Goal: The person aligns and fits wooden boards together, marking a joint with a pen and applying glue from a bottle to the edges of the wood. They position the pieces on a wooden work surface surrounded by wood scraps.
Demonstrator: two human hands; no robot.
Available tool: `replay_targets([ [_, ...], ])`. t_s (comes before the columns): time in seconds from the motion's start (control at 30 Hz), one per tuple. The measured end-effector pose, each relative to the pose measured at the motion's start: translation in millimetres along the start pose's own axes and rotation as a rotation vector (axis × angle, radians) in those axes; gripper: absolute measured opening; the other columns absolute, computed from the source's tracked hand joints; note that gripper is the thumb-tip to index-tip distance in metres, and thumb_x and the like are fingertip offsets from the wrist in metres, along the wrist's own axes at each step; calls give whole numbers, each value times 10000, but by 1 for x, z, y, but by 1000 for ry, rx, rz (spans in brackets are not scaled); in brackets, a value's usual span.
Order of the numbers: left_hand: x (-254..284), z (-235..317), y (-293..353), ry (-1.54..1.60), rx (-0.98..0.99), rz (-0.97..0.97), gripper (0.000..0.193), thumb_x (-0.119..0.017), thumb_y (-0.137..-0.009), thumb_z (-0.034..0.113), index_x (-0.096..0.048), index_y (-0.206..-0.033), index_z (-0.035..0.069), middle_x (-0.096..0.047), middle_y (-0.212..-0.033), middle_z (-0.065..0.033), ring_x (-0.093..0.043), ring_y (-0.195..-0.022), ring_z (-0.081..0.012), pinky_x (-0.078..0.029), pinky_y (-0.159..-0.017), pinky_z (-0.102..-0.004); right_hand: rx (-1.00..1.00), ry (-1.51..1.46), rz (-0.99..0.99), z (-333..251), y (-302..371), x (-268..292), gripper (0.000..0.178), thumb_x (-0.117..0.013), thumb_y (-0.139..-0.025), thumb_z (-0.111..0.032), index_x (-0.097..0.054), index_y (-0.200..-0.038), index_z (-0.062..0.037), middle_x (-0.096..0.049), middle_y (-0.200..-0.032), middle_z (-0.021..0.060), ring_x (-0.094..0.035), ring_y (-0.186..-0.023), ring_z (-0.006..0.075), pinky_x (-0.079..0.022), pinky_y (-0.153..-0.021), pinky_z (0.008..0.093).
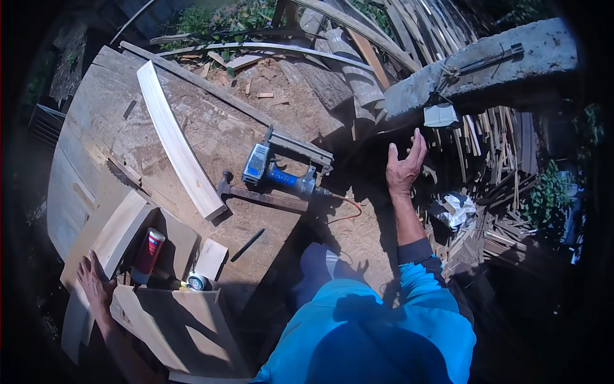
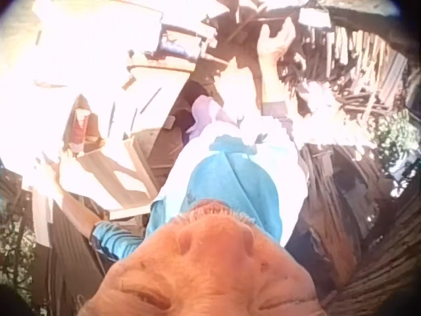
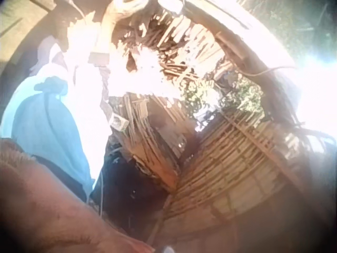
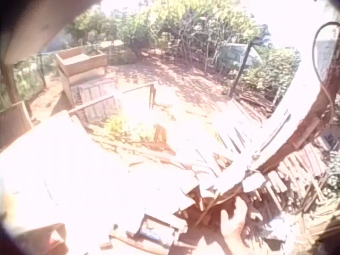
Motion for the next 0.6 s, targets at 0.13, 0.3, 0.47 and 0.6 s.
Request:
replay_targets([
  [0.13, 12, 10, -1, 13, -27, 1, 1091, -857, -515, 152, -377, -1492, 71, -433, -1410, -204, -390, -1317, -401, -316, -1123, -478, -178, 525, 193, 162, -65, 62, 953, -773, -789, -209, -224, -1556, -68, -315, -1536, 219, -343, -1410, 388, -337, -1149, 458],
  [0.3, 42, 11, -32, -25, -191, 125, 1037, -802, -495, 212, -432, -1457, 95, -450, -1321, -187, -397, -1276, -399, -326, -1110, -508, 18, 457, -86, 324, -85, 48, 929, -747, -827, -245, -189, -1570, -236, -529, -1315, 262, -565, -1156, 441, -477, -951, 530],
  [0.47, 19, 3, -6, 43, -122, 21, 1020, -796, -506, 208, -437, -1454, 93, -451, -1319, -181, -393, -1281, -396, -322, -1117, -500, -40, 743, -39, 326, -108, 17, 781, -749, -843, -299, -315, -1478, -157, -642, -1077, 272, -636, -977, 453, -530, -810, 520],
  [0.6, 28, 16, -11, 65, -137, 32, 1014, -800, -509, 201, -437, -1445, 67, -459, -1304, -181, -401, -1272, -391, -334, -1113, -483, -7, 880, -128, 324, -109, 29, 729, -663, -844, -159, -293, -1470, -105, -645, -1024, 275, -649, -896, 456, -545, -759, 510],
])
Point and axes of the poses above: each hand's wrist, its own y-axis away from the middle knuckle, its own x-axis out of the back of the hand, z = x × y, the point moved 7 cm from there along -y, towards the middle knuckle
